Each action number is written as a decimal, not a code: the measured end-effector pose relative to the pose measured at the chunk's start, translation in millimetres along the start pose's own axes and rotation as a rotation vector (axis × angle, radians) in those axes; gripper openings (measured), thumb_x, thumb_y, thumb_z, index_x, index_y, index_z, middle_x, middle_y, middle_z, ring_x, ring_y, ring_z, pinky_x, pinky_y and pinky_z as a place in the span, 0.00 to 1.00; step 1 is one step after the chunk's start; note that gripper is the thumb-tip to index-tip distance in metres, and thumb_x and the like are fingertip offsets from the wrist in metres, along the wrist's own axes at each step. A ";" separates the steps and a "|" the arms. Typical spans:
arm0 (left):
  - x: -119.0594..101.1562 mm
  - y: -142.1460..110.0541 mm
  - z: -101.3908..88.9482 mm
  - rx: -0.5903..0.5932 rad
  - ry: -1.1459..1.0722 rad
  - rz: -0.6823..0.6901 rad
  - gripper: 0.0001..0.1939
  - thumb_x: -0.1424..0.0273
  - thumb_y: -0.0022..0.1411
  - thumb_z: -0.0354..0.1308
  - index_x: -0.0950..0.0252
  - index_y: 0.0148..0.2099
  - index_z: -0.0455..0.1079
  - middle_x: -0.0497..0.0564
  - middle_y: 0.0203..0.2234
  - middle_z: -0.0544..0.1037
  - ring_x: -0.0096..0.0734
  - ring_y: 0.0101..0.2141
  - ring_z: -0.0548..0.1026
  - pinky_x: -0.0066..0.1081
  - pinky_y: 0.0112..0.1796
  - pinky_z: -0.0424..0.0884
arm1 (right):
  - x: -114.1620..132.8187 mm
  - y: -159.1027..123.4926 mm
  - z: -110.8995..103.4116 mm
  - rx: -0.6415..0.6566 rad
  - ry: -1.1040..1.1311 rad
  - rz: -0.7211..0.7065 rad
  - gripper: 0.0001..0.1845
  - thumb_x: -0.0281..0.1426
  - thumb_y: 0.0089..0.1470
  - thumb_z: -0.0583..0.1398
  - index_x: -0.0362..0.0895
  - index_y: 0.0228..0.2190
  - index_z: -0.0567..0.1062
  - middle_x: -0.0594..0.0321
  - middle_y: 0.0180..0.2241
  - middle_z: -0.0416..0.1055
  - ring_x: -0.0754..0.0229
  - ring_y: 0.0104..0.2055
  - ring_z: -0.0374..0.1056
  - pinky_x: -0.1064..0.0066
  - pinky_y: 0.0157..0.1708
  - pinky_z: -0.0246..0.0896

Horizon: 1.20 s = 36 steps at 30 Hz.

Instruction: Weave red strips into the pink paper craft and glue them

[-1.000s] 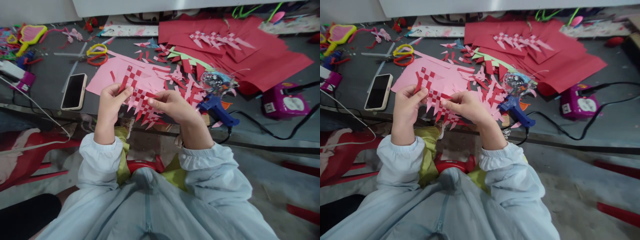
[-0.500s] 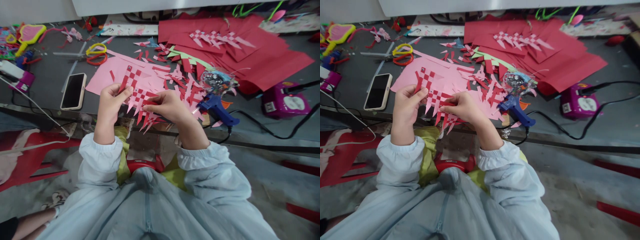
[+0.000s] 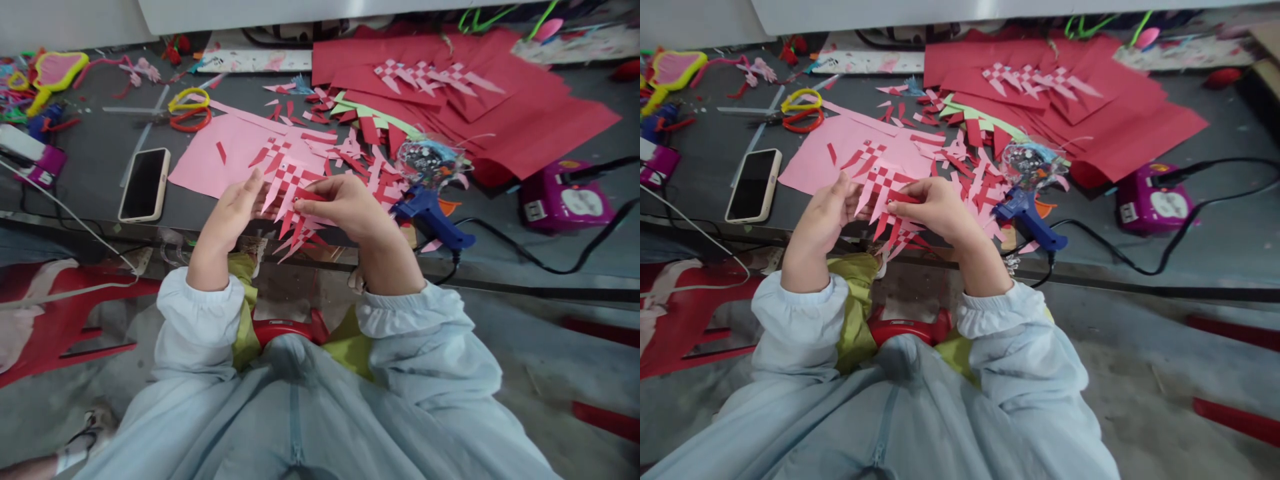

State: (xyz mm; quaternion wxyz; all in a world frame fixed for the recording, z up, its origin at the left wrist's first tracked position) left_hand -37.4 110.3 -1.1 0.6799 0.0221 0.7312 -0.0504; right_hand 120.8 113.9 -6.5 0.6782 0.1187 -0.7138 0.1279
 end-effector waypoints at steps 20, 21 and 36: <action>32.4 -15.9 35.5 0.314 -0.109 -0.371 0.44 0.33 0.58 0.47 0.64 0.59 0.69 0.58 0.32 0.83 0.38 0.28 0.81 0.34 0.31 0.77 | -6.7 0.9 -6.0 0.012 0.032 0.035 0.13 0.36 0.47 0.70 0.41 0.20 0.76 0.65 0.17 0.66 0.69 0.19 0.57 0.73 0.20 0.48; 32.3 -17.4 34.3 0.295 -0.096 -0.388 0.45 0.34 0.60 0.45 0.65 0.62 0.67 0.59 0.34 0.83 0.37 0.29 0.81 0.33 0.32 0.77 | -5.3 0.5 -4.8 0.028 0.049 0.029 0.14 0.35 0.48 0.69 0.41 0.19 0.75 0.65 0.17 0.67 0.69 0.20 0.58 0.73 0.20 0.49; 21.8 -14.2 19.3 0.137 -0.026 -0.345 0.32 0.42 0.66 0.49 0.66 0.51 0.71 0.53 0.31 0.79 0.33 0.31 0.81 0.31 0.36 0.78 | -5.3 1.3 -5.3 -0.010 0.215 0.090 0.15 0.36 0.38 0.72 0.39 0.25 0.77 0.66 0.21 0.71 0.70 0.22 0.62 0.75 0.24 0.60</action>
Point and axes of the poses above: each hand's wrist, its own y-axis towards the middle knuckle, its own z-axis out of the palm, x = y × z, the point moved 9 cm from there along y, towards the middle knuckle
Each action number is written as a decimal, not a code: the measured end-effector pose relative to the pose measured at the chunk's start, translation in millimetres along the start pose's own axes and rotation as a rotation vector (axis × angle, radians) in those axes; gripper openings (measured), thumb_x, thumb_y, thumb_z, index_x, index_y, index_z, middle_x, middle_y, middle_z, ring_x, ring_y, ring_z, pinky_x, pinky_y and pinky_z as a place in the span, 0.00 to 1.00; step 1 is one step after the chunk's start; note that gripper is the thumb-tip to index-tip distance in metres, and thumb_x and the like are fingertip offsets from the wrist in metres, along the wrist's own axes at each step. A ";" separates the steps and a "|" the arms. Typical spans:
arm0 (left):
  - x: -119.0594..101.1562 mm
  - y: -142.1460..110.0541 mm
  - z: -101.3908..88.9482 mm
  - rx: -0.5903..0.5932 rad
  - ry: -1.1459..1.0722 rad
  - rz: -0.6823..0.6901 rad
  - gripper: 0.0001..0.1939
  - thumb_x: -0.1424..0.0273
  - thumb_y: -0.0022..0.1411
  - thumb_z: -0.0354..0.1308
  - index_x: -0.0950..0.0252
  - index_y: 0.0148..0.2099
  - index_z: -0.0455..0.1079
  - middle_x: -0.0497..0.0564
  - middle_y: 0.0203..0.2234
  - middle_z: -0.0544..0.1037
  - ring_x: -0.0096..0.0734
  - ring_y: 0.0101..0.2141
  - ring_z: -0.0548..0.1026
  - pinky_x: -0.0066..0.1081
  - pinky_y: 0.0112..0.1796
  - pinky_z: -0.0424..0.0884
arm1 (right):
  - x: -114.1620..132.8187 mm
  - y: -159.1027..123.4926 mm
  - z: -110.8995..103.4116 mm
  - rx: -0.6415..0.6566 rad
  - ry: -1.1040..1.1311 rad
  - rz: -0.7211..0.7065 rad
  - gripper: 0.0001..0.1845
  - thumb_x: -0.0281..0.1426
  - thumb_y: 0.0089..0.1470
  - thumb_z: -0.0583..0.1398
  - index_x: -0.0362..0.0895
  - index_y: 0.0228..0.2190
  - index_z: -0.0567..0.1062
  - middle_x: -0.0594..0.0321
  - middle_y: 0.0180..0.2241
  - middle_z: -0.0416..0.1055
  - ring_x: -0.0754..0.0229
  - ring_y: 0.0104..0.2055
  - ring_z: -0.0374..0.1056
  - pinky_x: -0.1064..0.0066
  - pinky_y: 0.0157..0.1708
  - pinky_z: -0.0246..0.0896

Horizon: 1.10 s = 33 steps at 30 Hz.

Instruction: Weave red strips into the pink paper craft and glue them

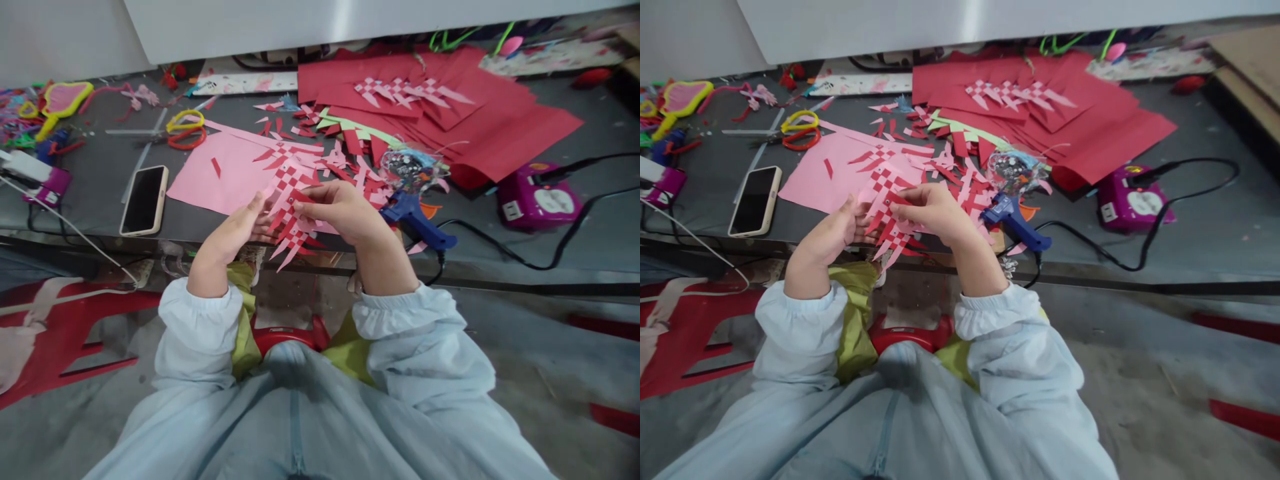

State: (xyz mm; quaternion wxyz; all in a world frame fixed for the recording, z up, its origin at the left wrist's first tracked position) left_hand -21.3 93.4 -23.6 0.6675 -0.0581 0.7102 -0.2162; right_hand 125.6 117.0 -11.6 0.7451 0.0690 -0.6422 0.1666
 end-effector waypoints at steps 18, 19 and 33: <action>-33.1 -12.0 -74.3 -0.505 -0.372 0.313 0.14 0.69 0.66 0.48 0.64 0.30 0.72 0.48 0.21 0.77 0.21 0.21 0.73 0.20 0.24 0.67 | 108.0 -31.0 -26.8 -0.464 -0.911 -0.450 0.08 0.32 0.54 0.63 0.41 0.34 0.81 0.57 0.31 0.76 0.58 0.32 0.69 0.64 0.34 0.64; -34.1 -14.2 -79.3 -0.537 -0.409 0.348 0.14 0.70 0.65 0.49 0.64 0.30 0.72 0.48 0.21 0.77 0.21 0.20 0.72 0.20 0.23 0.67 | 112.1 -27.5 -20.9 -0.483 -1.027 -0.441 0.09 0.32 0.56 0.62 0.42 0.35 0.81 0.56 0.32 0.76 0.57 0.34 0.69 0.63 0.36 0.64; -38.5 -53.8 -127.9 -0.821 -0.565 0.563 0.12 0.66 0.65 0.46 0.61 0.29 0.65 0.45 0.19 0.70 0.22 0.22 0.65 0.27 0.26 0.62 | 14.1 5.0 107.0 -0.017 -1.725 -0.202 0.22 0.17 0.62 0.45 0.31 0.45 0.77 0.40 0.45 0.73 0.45 0.50 0.66 0.61 0.40 0.62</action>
Point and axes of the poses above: each hand's wrist, its own y-axis towards the middle knuckle, its own z-axis out of the palm, x = y × z, the point moved 9 cm from there along y, towards the middle knuckle
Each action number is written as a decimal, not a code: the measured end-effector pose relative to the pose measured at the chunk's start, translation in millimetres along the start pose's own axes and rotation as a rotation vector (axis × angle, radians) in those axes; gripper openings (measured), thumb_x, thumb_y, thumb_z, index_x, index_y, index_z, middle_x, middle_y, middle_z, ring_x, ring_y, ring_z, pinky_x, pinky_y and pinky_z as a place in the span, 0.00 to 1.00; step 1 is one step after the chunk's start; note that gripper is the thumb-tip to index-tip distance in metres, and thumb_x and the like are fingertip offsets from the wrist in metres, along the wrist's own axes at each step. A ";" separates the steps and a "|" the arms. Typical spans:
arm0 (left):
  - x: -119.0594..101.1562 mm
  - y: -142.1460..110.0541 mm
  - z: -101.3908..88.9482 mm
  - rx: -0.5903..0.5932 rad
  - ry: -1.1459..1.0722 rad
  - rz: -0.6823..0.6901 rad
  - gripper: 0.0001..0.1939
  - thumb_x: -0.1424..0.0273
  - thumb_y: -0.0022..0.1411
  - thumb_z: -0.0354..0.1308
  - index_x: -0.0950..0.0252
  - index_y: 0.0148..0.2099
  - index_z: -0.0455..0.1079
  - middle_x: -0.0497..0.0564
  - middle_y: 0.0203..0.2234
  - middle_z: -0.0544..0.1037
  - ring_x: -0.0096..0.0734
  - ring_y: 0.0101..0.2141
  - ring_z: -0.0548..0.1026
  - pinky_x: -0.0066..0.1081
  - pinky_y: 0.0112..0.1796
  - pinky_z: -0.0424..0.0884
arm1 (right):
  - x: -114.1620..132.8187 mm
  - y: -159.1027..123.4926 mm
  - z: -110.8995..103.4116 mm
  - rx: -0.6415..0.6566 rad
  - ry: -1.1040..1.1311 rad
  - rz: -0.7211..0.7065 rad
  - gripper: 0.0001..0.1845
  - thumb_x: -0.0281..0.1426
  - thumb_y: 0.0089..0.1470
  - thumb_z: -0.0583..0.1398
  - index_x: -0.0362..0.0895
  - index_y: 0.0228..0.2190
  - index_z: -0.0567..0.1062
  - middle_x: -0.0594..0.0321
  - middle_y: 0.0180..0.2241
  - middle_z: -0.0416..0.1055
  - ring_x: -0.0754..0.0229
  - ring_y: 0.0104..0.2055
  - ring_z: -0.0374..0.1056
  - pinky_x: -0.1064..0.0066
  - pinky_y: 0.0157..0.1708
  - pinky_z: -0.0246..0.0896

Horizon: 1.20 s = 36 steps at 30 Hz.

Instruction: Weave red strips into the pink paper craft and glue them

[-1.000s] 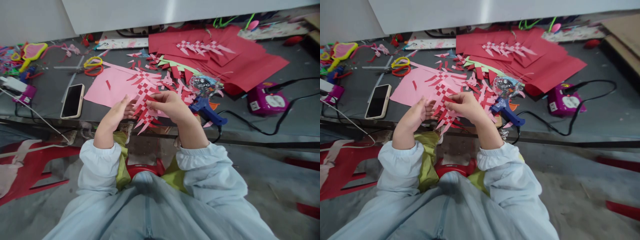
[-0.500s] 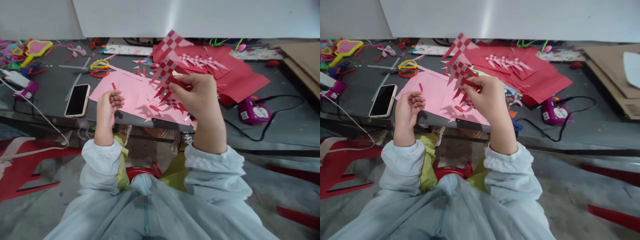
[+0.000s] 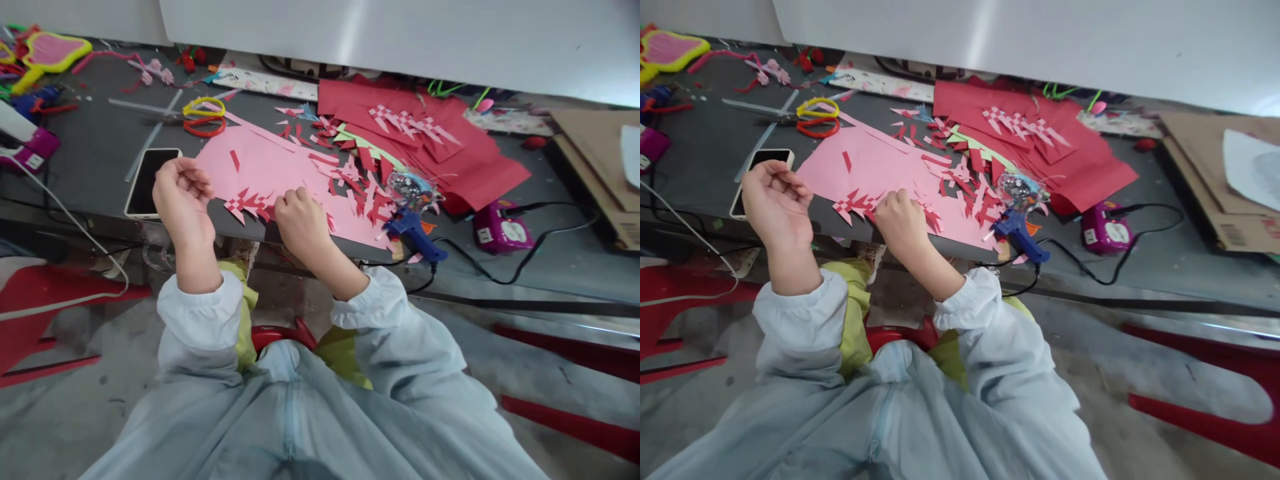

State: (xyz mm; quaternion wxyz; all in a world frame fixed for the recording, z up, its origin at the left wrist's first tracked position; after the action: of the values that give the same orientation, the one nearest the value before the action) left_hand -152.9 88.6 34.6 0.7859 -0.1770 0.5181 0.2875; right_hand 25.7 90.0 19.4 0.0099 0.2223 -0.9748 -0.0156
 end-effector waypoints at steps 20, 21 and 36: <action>-7.6 -10.5 8.3 0.163 0.143 -0.012 0.12 0.71 0.67 0.43 0.62 0.32 0.64 0.45 0.22 0.68 0.22 0.24 0.65 0.29 0.28 0.60 | -77.8 -28.1 -33.3 -0.226 0.297 0.119 0.16 0.31 0.62 0.56 0.38 0.46 0.80 0.47 0.43 0.79 0.47 0.47 0.72 0.58 0.49 0.60; -5.1 -12.3 12.4 0.197 0.216 -0.009 0.11 0.72 0.67 0.44 0.62 0.32 0.65 0.45 0.22 0.69 0.22 0.23 0.66 0.29 0.28 0.61 | -91.3 -32.1 -32.1 -0.233 0.287 0.156 0.16 0.30 0.61 0.56 0.39 0.45 0.81 0.47 0.41 0.79 0.46 0.46 0.72 0.57 0.48 0.60; 36.1 -65.8 74.4 0.843 1.296 0.261 0.17 0.73 0.65 0.50 0.61 0.48 0.79 0.53 0.48 0.82 0.42 0.51 0.77 0.37 0.55 0.68 | -85.5 -43.5 -7.9 -0.094 0.269 0.026 0.19 0.28 0.61 0.53 0.43 0.44 0.84 0.51 0.34 0.76 0.51 0.40 0.69 0.61 0.44 0.60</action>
State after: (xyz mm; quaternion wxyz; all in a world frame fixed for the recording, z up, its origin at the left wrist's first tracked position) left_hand -47.4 90.4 30.0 0.2874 0.0662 0.9555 -0.0041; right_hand 121.8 87.7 24.8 0.1508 0.2091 -0.9657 -0.0309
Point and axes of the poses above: each hand's wrist, its own y-axis towards the middle knuckle, its own z-axis out of the palm, x = y × z, the point moved 9 cm from there along y, towards the middle knuckle
